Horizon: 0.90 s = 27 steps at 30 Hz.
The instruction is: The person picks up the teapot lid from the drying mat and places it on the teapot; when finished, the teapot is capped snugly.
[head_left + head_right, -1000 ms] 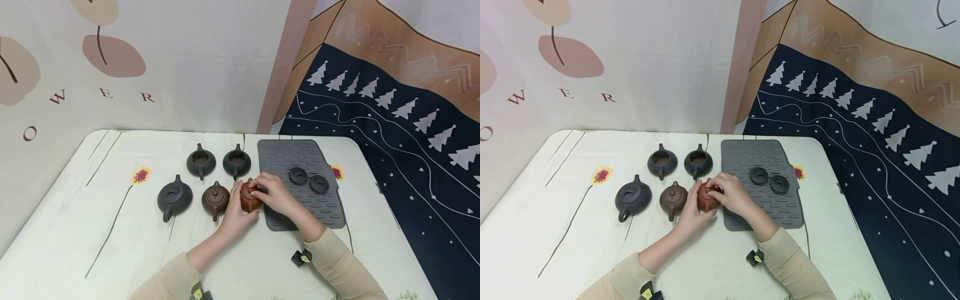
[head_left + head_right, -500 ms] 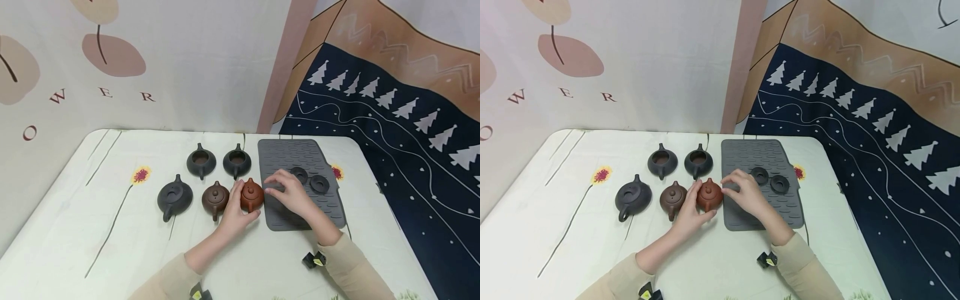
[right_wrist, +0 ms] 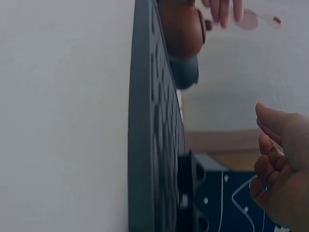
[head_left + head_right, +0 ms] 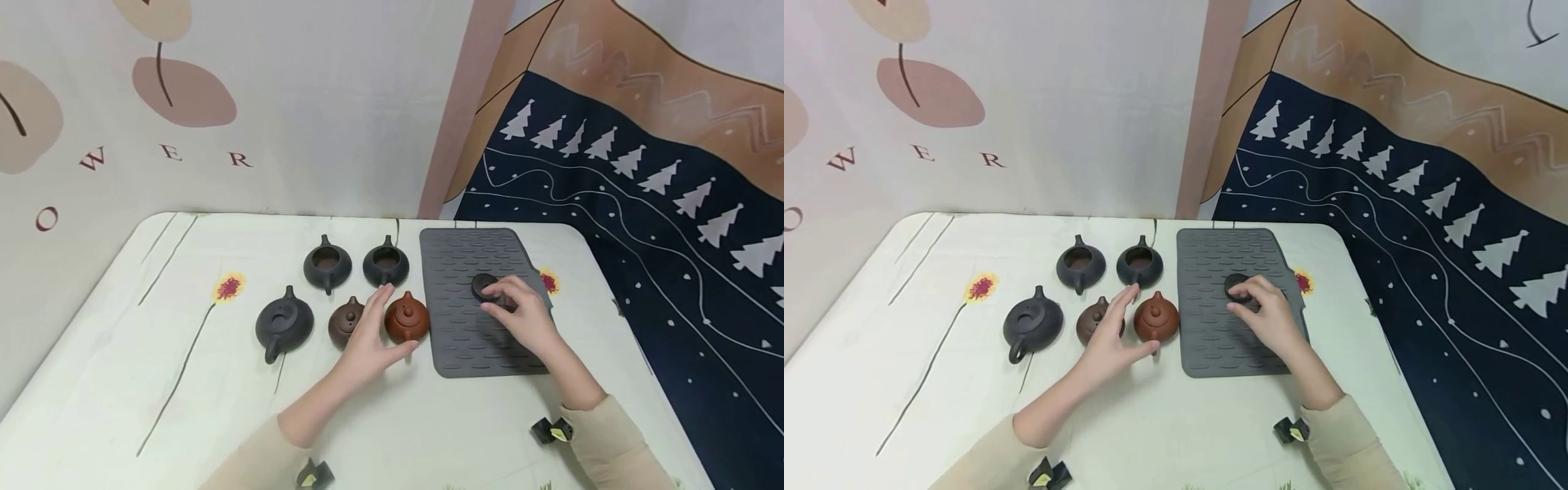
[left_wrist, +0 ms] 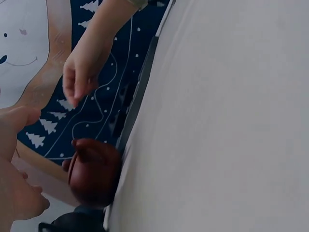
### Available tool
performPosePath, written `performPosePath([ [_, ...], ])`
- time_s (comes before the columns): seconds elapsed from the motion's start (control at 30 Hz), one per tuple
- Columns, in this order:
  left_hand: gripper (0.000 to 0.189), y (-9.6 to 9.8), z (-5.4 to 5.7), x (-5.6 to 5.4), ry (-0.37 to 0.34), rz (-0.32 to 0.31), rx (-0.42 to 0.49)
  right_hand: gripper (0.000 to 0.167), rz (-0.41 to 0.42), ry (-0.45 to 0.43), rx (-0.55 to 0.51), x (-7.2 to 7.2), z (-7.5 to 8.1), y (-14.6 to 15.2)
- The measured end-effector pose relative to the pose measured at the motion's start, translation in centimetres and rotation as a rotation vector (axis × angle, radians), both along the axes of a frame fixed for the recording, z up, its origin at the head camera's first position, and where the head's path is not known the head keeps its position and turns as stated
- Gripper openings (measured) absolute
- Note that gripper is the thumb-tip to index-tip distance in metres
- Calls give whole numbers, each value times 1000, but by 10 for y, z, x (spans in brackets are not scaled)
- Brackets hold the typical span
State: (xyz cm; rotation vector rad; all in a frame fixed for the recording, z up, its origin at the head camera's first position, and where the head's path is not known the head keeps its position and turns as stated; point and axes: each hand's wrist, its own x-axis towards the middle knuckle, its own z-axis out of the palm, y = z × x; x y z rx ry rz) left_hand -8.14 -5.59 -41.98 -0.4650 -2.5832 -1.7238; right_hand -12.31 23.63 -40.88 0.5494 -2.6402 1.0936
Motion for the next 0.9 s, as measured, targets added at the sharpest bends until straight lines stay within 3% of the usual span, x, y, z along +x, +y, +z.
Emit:
performPosePath([
  [0.37, 96, -40, 16, -7, 41, 0, -101, 20, -132, 12, 48, -4, -6, 42],
  [0.9, 99, -90, 37, -26, 6, 32, -210, 19, -156, -130, 122, -17, -19, 71],
])
